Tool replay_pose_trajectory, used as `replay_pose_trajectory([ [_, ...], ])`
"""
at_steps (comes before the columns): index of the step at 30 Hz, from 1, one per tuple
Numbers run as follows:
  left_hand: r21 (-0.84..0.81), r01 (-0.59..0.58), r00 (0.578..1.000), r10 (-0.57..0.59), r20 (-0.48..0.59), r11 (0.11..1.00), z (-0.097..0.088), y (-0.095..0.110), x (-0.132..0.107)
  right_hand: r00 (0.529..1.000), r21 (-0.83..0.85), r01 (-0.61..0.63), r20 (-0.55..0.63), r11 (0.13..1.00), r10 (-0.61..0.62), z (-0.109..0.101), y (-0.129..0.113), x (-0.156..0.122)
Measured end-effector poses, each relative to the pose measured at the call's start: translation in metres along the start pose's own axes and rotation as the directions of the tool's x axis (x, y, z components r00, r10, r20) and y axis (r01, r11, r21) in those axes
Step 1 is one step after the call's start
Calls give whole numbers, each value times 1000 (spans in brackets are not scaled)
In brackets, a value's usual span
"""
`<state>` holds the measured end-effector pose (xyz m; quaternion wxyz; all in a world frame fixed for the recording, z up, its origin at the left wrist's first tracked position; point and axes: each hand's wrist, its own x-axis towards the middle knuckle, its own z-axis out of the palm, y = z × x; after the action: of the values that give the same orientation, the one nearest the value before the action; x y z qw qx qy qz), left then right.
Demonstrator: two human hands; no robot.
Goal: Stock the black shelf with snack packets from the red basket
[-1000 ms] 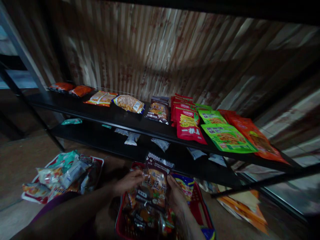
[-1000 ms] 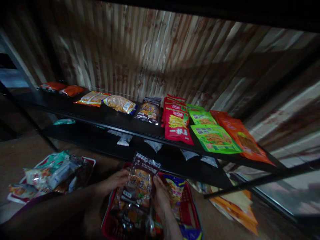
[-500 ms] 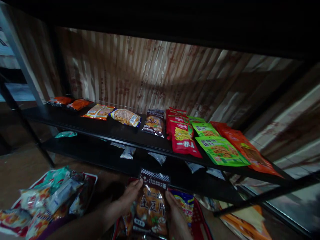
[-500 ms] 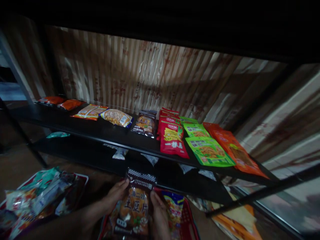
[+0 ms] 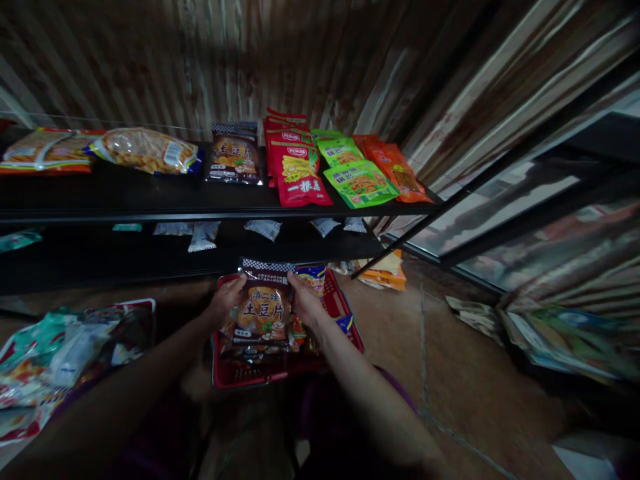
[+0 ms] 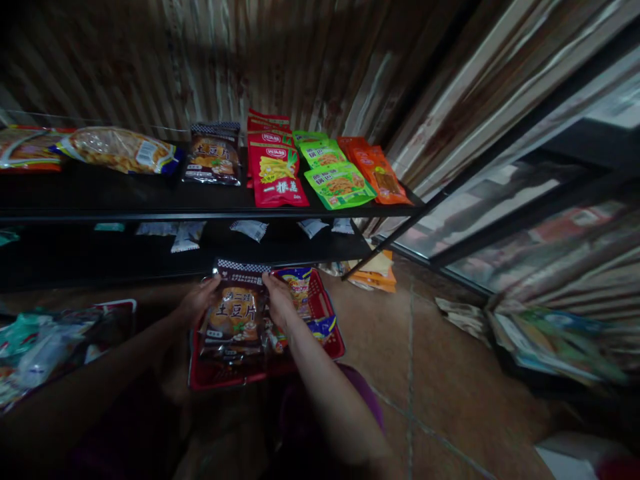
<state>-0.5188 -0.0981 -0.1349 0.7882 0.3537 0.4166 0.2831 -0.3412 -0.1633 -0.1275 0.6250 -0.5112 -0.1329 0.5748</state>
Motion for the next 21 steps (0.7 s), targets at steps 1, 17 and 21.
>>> replay_pose_trajectory([
  [1,36,-4,1000,4,-4,999,-1,-1,0,1000,9,11,7,1000,-11,-1,1,1],
  [17,-15,-20,999,20,-43,1000,12,11,-11,999,-133,38,35,990,-34,0,4,2],
  [21,-60,-77,993,71,-92,995,7,16,-10,994,-171,-71,73,983,85,0,5,-1],
])
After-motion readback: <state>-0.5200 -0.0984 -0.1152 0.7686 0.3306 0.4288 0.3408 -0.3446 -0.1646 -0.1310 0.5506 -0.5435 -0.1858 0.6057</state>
